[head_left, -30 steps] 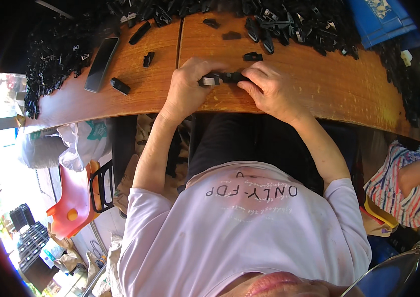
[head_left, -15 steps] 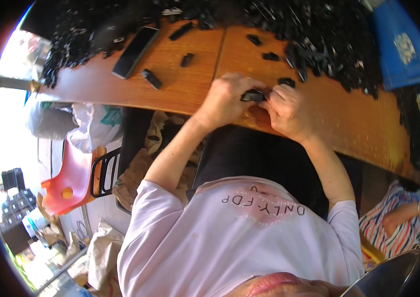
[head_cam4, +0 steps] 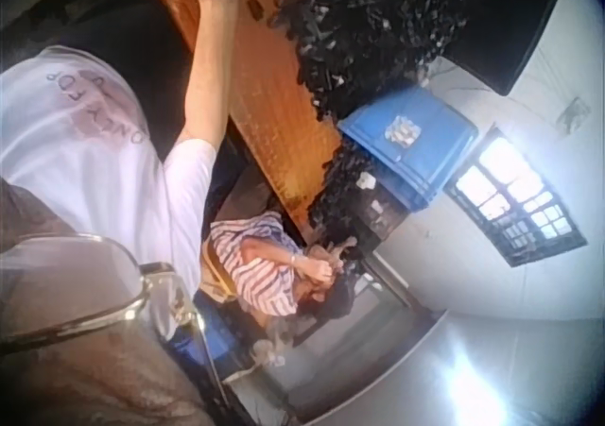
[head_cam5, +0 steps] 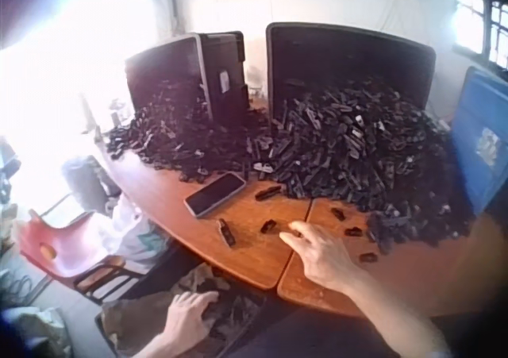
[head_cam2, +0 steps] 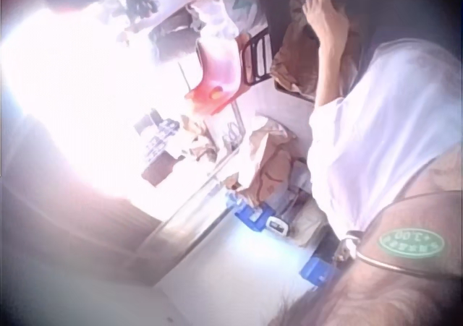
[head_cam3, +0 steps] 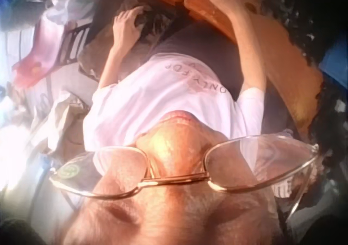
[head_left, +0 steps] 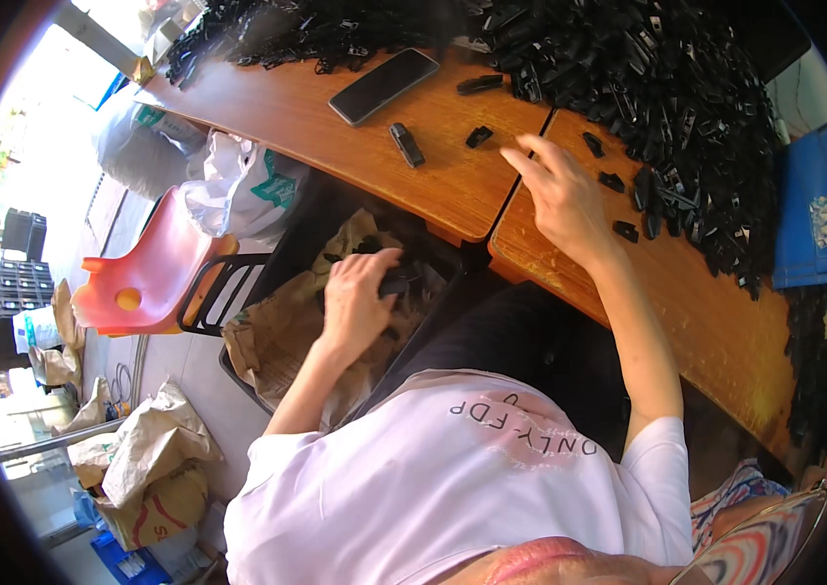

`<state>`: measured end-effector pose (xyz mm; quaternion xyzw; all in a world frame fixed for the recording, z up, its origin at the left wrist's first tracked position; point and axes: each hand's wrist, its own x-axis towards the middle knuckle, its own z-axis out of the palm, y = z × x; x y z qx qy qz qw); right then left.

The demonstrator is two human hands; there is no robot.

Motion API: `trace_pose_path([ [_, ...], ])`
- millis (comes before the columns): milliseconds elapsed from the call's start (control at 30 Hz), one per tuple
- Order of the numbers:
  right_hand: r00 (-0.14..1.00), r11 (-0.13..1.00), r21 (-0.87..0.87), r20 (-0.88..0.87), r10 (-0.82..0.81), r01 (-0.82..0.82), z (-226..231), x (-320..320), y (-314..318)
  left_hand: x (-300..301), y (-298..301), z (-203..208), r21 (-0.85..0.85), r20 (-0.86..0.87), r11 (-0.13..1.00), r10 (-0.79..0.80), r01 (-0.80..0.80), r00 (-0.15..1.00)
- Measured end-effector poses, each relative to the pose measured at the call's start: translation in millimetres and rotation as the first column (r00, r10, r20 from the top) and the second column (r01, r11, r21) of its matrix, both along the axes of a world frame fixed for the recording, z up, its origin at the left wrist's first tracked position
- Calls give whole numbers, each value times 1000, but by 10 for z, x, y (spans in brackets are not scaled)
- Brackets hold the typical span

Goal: The person assembles small black plastic components by picking up pieces from the table, fitting them together by hand, and placing the assembled parts down.

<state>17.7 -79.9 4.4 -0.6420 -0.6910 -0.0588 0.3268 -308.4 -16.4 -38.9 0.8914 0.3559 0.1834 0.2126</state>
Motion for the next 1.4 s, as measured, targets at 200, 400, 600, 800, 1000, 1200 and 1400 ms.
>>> trace_pose_path([
  [200,952,999,-42,305,8,5,-3,-51,676,-86,376,174,-47,39,988,147,-145,988],
  [400,956,978,-199,293,5,56,-42,-17,315,827,937,475,343,271,939,-60,-39,961],
  [600,935,975,-61,-279,-221,212,39,-54,-861,1521,1370,229,312,199,944,-179,110,964],
  [800,928,928,41,6,-372,371,12,154,-1479,2420,1691,435,177,-10,983,50,-48,999],
  [1000,831,867,0,-285,-478,499,-175,230,-1825,2532,1487,334,71,165,997,19,-31,986],
  [1200,854,882,-90,-223,-470,462,-83,246,-1796,2471,541,265,289,186,944,-221,162,957],
  [1400,848,848,-111,-61,-527,519,2,231,-1782,2458,30,308,38,342,910,-400,412,851],
])
